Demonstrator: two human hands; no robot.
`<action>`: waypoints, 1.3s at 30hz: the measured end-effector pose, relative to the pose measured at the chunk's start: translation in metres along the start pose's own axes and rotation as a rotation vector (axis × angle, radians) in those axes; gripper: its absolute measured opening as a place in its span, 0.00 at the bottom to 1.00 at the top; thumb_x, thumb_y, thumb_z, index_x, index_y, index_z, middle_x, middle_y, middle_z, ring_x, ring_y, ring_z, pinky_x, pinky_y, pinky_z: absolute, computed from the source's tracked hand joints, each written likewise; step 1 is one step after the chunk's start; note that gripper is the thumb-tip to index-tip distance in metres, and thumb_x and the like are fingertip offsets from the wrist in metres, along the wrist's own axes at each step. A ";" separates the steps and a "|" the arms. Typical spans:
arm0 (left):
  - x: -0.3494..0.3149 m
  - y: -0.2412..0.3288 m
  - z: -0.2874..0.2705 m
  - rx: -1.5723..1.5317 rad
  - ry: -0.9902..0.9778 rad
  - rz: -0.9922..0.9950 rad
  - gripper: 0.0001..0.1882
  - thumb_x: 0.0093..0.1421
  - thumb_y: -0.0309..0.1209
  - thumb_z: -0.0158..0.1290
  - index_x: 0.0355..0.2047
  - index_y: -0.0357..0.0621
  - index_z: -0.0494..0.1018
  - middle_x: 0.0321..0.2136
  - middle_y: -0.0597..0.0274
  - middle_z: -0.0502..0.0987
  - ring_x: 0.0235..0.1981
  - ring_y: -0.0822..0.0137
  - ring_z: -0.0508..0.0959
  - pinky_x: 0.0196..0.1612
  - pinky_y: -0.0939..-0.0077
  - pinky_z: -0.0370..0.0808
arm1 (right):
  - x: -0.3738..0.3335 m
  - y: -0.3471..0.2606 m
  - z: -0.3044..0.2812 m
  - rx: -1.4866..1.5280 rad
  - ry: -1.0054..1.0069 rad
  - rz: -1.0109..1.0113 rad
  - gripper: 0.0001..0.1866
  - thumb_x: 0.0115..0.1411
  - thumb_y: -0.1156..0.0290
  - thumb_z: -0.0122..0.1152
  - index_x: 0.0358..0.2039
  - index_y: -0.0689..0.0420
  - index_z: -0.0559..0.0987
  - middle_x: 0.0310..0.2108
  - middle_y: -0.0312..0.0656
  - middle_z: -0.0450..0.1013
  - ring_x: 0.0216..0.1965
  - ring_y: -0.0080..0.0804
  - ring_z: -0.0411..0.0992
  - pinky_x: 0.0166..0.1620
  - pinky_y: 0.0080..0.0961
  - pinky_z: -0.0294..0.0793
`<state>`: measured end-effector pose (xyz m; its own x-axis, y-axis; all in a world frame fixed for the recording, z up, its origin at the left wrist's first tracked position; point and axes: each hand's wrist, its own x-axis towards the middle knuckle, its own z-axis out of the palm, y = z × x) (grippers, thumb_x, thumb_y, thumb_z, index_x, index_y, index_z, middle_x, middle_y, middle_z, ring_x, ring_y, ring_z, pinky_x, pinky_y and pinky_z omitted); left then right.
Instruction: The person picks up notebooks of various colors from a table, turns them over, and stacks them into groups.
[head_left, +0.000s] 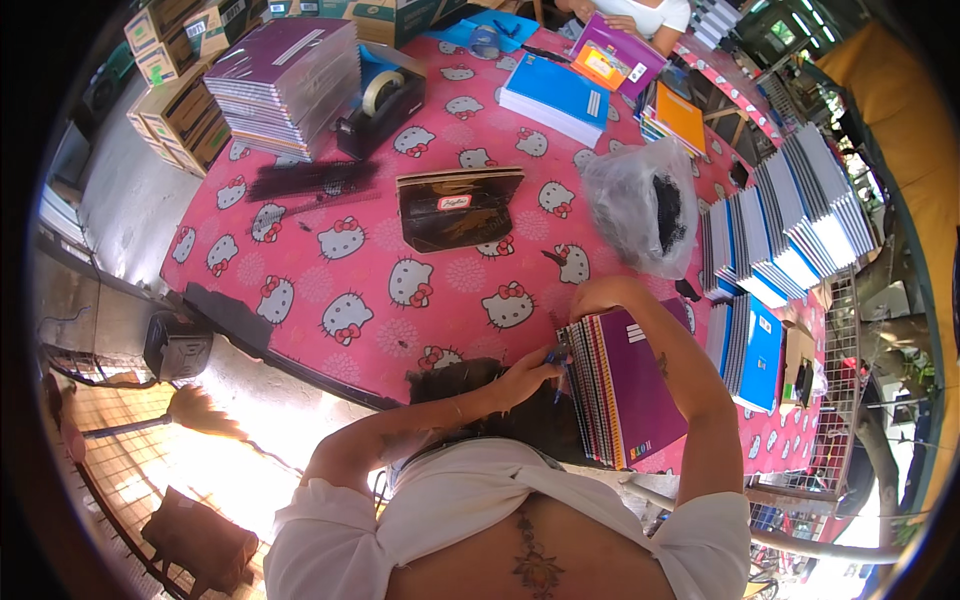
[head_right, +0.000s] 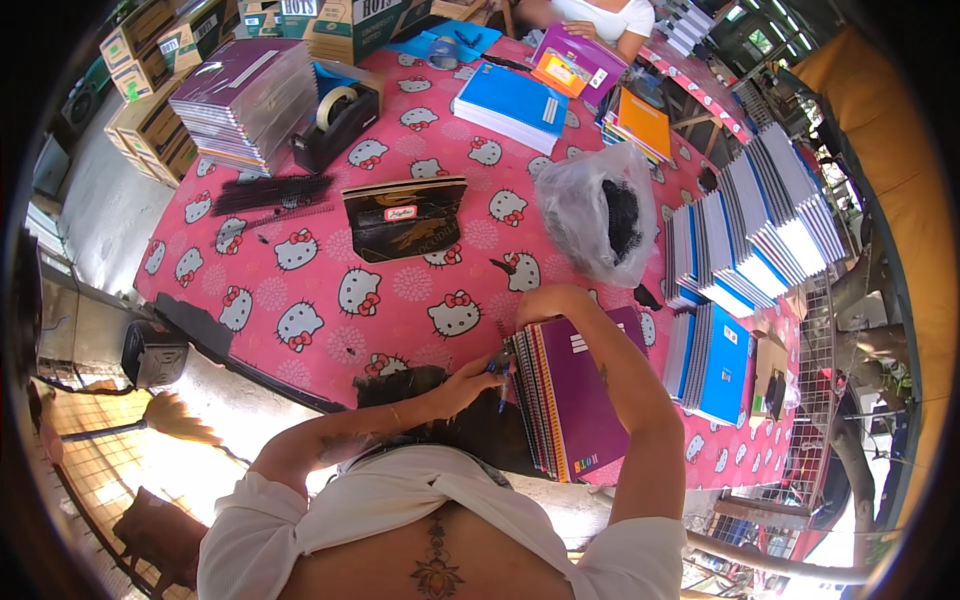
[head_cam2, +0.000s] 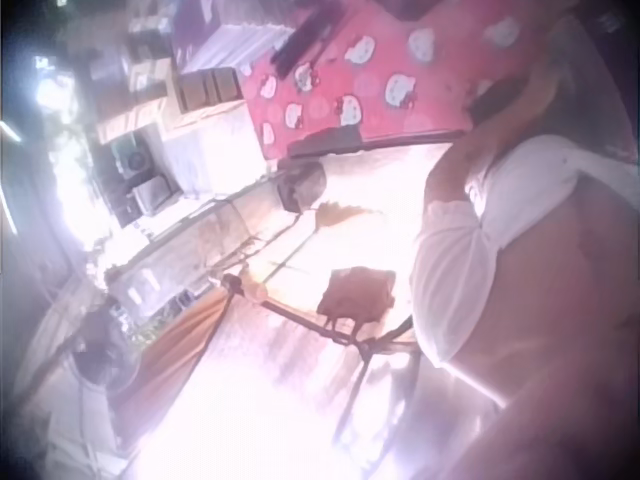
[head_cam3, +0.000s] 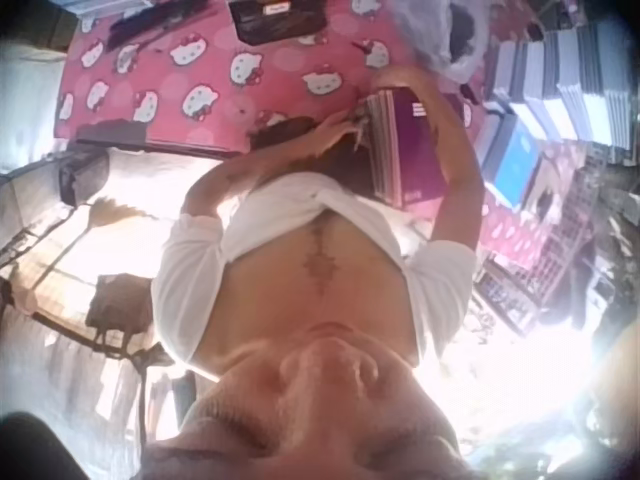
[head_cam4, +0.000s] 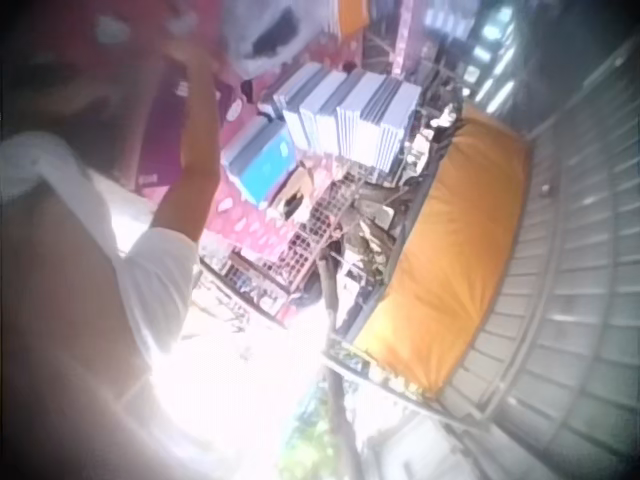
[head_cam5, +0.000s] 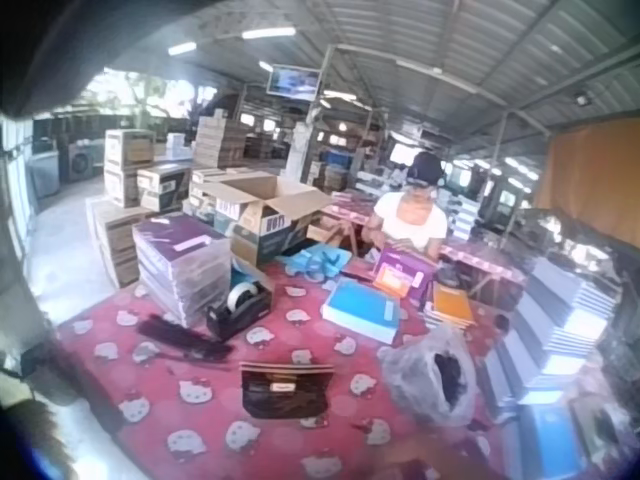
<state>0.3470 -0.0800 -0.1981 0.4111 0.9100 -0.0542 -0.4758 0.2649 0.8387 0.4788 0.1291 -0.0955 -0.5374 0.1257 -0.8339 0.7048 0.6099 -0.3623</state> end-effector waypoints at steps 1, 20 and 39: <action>0.002 0.000 0.002 0.000 0.005 0.002 0.15 0.67 0.29 0.48 0.52 0.37 0.69 0.37 0.66 0.74 0.40 0.75 0.71 0.48 0.76 0.68 | 0.002 -0.001 0.000 0.010 -0.018 0.123 0.17 0.56 0.59 0.57 0.41 0.53 0.86 0.36 0.40 0.82 0.37 0.31 0.77 0.43 0.31 0.74; 0.029 0.066 -0.013 0.322 0.117 -0.617 0.18 0.66 0.37 0.42 0.37 0.31 0.72 0.26 0.49 0.78 0.23 0.57 0.83 0.20 0.63 0.80 | 0.025 -0.029 -0.001 0.092 0.240 0.126 0.15 0.49 0.63 0.70 0.33 0.59 0.81 0.29 0.44 0.81 0.31 0.36 0.80 0.35 0.34 0.77; 0.031 0.059 -0.002 0.459 0.054 -0.561 0.14 0.69 0.33 0.39 0.41 0.34 0.69 0.20 0.59 0.71 0.17 0.65 0.75 0.18 0.68 0.76 | 0.029 -0.017 0.009 0.063 0.790 0.122 0.06 0.50 0.70 0.65 0.28 0.57 0.82 0.24 0.44 0.79 0.29 0.44 0.79 0.34 0.38 0.77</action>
<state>0.3302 -0.0357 -0.1512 0.4530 0.6937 -0.5600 0.1752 0.5466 0.8189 0.4554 0.1153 -0.1176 -0.6073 0.7197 -0.3366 0.7919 0.5138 -0.3301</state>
